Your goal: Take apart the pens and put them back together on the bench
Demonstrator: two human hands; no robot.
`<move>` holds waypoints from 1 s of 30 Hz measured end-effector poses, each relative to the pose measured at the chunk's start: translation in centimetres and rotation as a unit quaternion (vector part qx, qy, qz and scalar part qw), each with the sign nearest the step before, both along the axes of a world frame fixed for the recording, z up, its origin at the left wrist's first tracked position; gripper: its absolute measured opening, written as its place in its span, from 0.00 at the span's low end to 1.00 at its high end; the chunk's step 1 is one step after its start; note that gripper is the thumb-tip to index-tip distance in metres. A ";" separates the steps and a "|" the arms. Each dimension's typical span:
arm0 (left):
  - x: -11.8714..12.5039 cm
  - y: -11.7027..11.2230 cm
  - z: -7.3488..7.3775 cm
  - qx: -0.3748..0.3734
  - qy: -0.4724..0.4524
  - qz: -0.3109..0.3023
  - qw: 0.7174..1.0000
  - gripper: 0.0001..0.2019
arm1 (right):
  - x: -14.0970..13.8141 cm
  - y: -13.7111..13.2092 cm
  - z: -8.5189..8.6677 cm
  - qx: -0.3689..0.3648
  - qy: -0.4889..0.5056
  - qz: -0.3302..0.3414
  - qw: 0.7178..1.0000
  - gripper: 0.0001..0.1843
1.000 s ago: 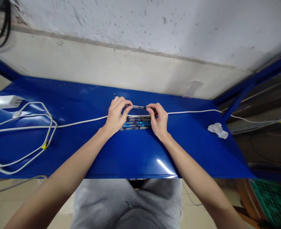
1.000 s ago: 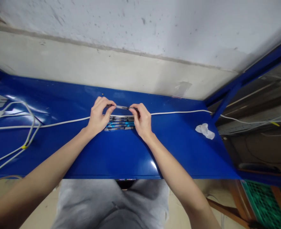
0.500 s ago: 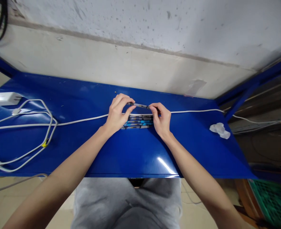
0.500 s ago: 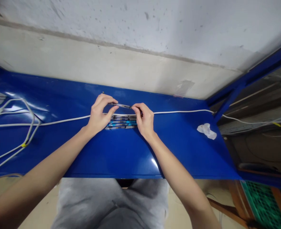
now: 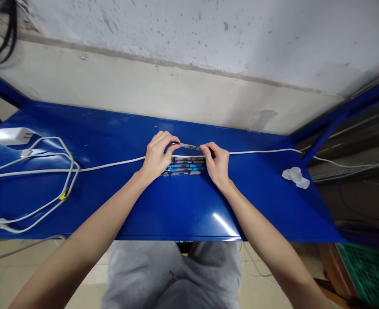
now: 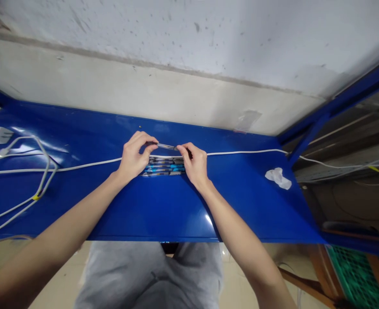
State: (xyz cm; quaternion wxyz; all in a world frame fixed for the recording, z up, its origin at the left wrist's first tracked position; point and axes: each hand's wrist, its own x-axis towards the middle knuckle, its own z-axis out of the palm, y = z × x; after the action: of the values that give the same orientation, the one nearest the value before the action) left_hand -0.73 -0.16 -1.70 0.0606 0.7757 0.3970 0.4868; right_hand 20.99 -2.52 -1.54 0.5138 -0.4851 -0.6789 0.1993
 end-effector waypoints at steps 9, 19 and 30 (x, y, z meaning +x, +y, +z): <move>0.0 -0.4 0.3 0.044 0.013 0.008 0.999 0.07 | -0.1 -0.2 0.2 0.025 -0.006 -0.007 1.000 0.19; 0.0 -0.5 0.4 -0.004 0.018 -0.014 1.000 0.12 | -0.3 0.0 0.0 0.068 -0.010 -0.009 0.998 0.11; -0.2 -0.3 0.4 -0.006 0.027 -0.017 0.999 0.14 | -0.1 0.2 0.2 0.058 0.011 0.016 0.998 0.10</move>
State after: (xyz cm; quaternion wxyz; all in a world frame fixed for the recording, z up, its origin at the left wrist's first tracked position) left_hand -0.93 -0.46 -1.26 0.0634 0.7948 0.3882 0.4622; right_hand 20.92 -2.33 -1.34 0.5457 -0.4412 -0.6911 0.1730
